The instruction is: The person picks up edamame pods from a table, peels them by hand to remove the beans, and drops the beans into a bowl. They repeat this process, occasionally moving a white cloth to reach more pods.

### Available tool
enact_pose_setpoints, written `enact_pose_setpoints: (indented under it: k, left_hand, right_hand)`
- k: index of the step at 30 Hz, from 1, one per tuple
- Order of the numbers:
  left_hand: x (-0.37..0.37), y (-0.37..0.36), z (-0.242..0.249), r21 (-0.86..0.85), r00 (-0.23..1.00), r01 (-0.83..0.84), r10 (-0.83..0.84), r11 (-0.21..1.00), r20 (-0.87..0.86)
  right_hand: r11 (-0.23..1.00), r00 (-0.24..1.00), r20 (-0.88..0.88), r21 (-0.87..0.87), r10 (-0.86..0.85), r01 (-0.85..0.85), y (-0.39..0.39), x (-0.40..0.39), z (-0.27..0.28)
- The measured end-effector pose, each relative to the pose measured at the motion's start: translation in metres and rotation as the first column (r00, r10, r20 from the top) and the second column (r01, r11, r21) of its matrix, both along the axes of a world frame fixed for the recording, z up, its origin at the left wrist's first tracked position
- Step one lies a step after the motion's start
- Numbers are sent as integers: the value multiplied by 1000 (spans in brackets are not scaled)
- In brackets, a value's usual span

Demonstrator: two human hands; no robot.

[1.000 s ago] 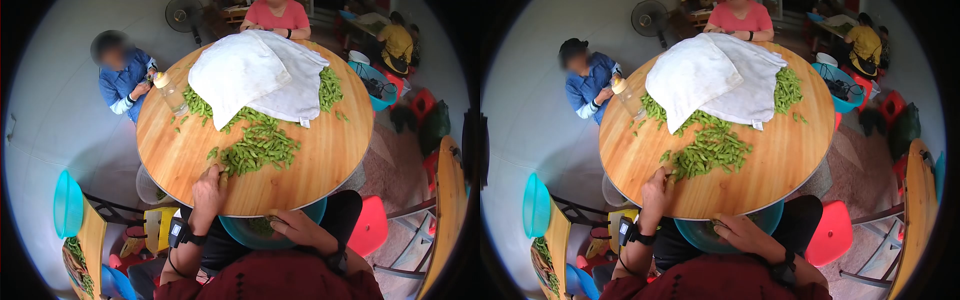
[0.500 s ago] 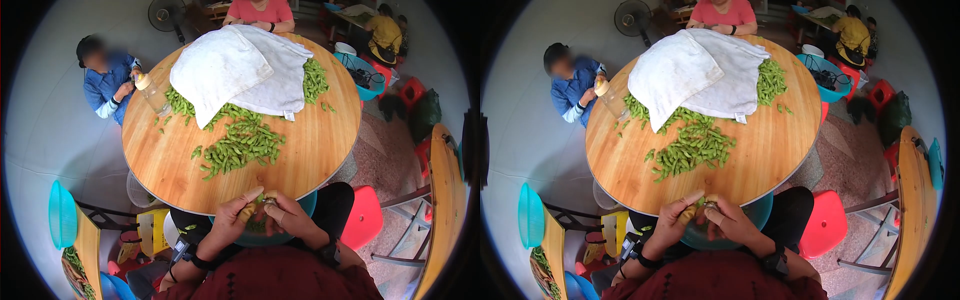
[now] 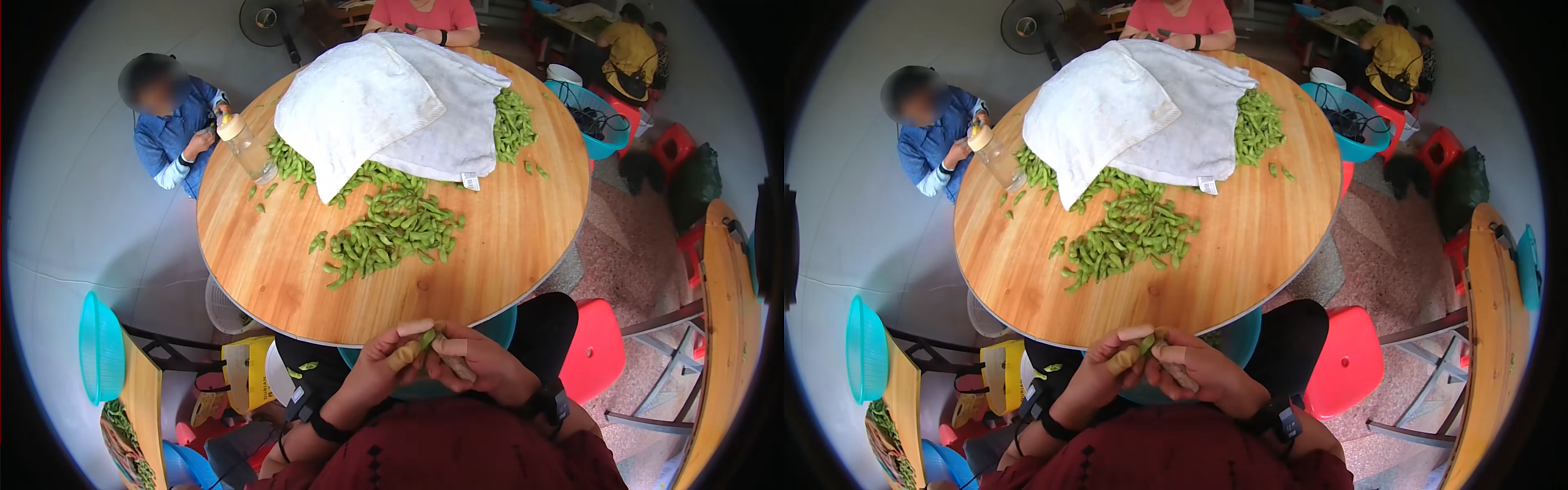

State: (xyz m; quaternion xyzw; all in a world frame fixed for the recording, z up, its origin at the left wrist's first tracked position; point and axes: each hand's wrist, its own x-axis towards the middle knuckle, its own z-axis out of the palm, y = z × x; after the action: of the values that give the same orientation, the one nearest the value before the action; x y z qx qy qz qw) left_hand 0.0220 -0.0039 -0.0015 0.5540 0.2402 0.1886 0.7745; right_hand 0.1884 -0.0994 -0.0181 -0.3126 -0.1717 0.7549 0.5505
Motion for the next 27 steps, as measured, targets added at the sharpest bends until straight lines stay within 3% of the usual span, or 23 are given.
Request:
enact_pose_setpoints:
  k: [2, 3, 4, 5, 7, 11, 12, 13, 14, 15, 16, 17, 18, 19, 20, 22, 24, 25, 27]
  left_hand:
    - [0, 2, -5, 9, 1000, -15, 15, 1000, 0]
    - [-2, 6, -9, 570, 996, -23, 67, 821, -56]
    - [-2, 7, -10, 933, 987, 16, 142, 360, -72]
    - [-1, 8, -9, 933, 987, 16, 142, 360, -72]
    - [7, 8, 3, 980, 989, -65, 146, 186, 38]
    - [5, 5, -6, 958, 983, -20, 183, 286, -34]
    - [6, 5, -12, 712, 986, -79, 159, 698, -46]
    - [6, 5, -17, 299, 990, -112, 132, 948, -47]
    - [5, 9, -21, 296, 990, -112, 132, 949, -48]
    - [4, 15, -25, 73, 996, -66, 70, 995, -59]
    - [3, 18, -26, -154, 998, -15, 7, 988, -57]
    - [3, 15, -24, -155, 998, -16, 7, 988, -58]
    - [5, 11, -19, 126, 997, -26, 35, 992, -73]
    - [6, 8, -15, 397, 995, -30, 67, 917, -79]
    - [5, 8, -14, 396, 995, -31, 67, 918, -79]
    - [4, 8, -11, 735, 996, 32, 35, 677, -76]
    - [1, 4, -7, 663, 995, 52, 18, 747, -98]
    - [0, 2, -5, 584, 993, 69, -2, 809, -116]
    - [-4, 0, -5, 620, 987, 101, 1, 778, -162]
  right_hand:
    - [999, 997, 77, -50, -6, 10, -1, 1, 6]
    - [995, 988, 153, -97, -8, 23, -1, 1, 11]
    - [995, 988, 153, -95, -10, 25, -1, 1, 14]
    - [991, 977, 213, -130, -5, 33, 0, -1, 18]
    - [985, 963, 271, -165, 5, 41, 0, -6, 23]
    - [994, 888, 459, -89, -11, 58, -1, -11, 30]
    - [996, 858, 514, -73, -11, 57, -2, -11, 30]
    - [996, 858, 513, -75, -11, 57, -4, -13, 29]
    - [998, 773, 633, -8, -40, 58, -6, -14, 28]
    - [997, 671, 737, 61, -77, 47, -7, -14, 28]
    - [997, 671, 737, 61, -75, 45, -7, -10, 27]
    - [998, 626, 778, 58, -54, 14, -8, -5, 23]
    - [998, 576, 817, 55, -36, -16, -8, -2, 22]
    - [998, 576, 816, 55, -36, -16, -7, -2, 24]
    - [996, 524, 847, 72, -92, 58, -6, -4, 27]
    - [988, 469, 872, 91, -141, 128, -5, -4, 26]
    - [990, 678, 723, 65, -133, 125, -3, -2, 16]
    - [990, 680, 721, 64, -133, 126, -3, -2, 14]
    - [988, 702, 698, 62, -143, 140, -3, -3, 10]
